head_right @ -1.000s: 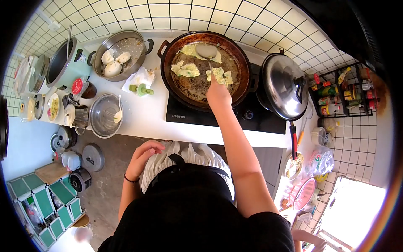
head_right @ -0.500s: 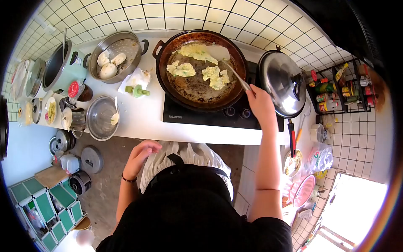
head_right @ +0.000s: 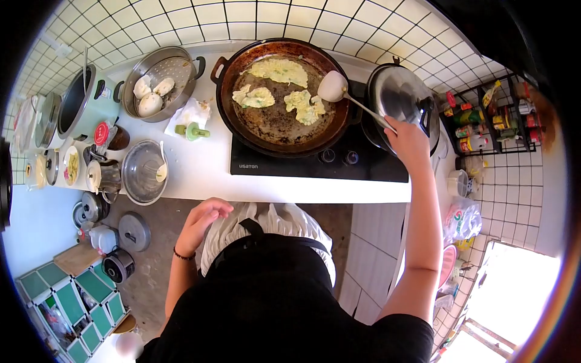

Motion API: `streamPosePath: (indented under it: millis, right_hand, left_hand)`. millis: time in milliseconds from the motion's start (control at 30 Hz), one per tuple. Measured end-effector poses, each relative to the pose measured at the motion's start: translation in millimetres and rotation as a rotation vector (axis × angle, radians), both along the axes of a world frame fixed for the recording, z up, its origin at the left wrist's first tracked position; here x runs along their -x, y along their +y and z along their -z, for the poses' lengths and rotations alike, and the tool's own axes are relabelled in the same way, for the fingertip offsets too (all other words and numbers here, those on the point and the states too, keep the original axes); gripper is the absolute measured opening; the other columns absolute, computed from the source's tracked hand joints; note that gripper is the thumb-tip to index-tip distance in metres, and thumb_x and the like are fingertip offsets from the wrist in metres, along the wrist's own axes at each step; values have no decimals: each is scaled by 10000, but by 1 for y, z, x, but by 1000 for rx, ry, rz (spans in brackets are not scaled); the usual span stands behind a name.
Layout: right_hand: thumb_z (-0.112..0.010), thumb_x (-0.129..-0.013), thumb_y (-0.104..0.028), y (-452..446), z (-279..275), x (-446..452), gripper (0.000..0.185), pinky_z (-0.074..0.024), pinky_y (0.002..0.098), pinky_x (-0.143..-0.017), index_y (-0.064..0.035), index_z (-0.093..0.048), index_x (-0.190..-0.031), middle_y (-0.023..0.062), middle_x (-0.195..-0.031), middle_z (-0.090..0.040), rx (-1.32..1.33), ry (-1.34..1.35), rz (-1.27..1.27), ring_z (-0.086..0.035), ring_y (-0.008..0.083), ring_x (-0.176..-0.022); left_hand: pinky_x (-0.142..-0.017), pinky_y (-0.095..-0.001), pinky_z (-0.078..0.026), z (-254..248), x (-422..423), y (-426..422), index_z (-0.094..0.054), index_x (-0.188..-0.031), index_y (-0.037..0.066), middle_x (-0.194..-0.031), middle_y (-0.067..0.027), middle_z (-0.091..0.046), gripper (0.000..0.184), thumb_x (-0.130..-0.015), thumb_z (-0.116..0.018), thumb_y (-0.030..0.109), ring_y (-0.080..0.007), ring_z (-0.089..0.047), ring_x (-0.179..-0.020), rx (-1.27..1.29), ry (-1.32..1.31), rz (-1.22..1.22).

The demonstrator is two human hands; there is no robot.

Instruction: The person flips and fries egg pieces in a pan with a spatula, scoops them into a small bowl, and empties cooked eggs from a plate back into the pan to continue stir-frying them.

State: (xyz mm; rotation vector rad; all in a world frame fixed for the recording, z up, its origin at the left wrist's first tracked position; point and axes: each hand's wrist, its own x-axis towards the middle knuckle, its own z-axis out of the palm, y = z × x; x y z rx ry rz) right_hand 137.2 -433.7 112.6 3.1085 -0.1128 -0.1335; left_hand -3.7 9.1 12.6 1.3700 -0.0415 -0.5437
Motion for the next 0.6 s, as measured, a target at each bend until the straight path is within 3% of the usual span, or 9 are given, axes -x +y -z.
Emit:
streamPosePath:
  millis: [67,200,233,333,433,600]
  right_hand:
    - [-598,-856,-286,-14,-4,-4,326,-505,428,-768,-219,-649,-1170,192,-944,-665,-6,4,-36,-632,360,-887]
    - [-635,-816,-191,-46,-28,-21,322,-495,386,-801,-113,-675,-1126,180,-958,-674,-218,185,-88,-641,334,-931]
    - [-655,-810,-145,-51,-31,-25,326,-496,346,-702,-73,-667,-1128,156,-845,-683,-222,205,-139,-656,254,-761]
    - [-641,-839,-119,-54,-32,-36,311,-444,291,-553,-60,-661,-1144,89,-684,-629,-318,387,-4,-552,133,-572]
    - [-630,-862,-111,-58,-9,-45,320,-341,249,-452,-48,-645,-1176,14,-605,-538,-530,472,-6,-417,60,-488]
    - [-614,-886,-154,-19,34,-41,351,-302,231,-407,-57,-616,-1223,-31,-595,-508,-721,501,33,-397,50,-460]
  left_hand:
    - [-886,-283,-408,0,-1,-1,-607,-1031,-29,-1009,-72,-605,244,-885,-459,101,-150,-521,-936,5,6,2]
    - [-886,-280,-408,-1,-1,-2,-604,-1029,-29,-1011,-72,-606,241,-885,-454,91,-150,-521,-937,-14,9,6]
    - [-886,-279,-407,-1,-1,-3,-604,-1028,-29,-1012,-72,-606,240,-885,-452,89,-150,-521,-938,-22,9,9]
    - [-886,-279,-408,0,0,-3,-604,-1025,-27,-1018,-74,-608,236,-884,-451,84,-150,-522,-939,10,15,0]
    - [-885,-280,-409,1,0,-4,-605,-1021,-26,-1022,-75,-610,234,-883,-450,83,-151,-523,-937,-6,2,9]
    - [-879,-282,-414,-1,0,-5,-610,-1008,-26,-1019,-75,-612,229,-879,-457,86,-153,-528,-930,-6,-15,0]
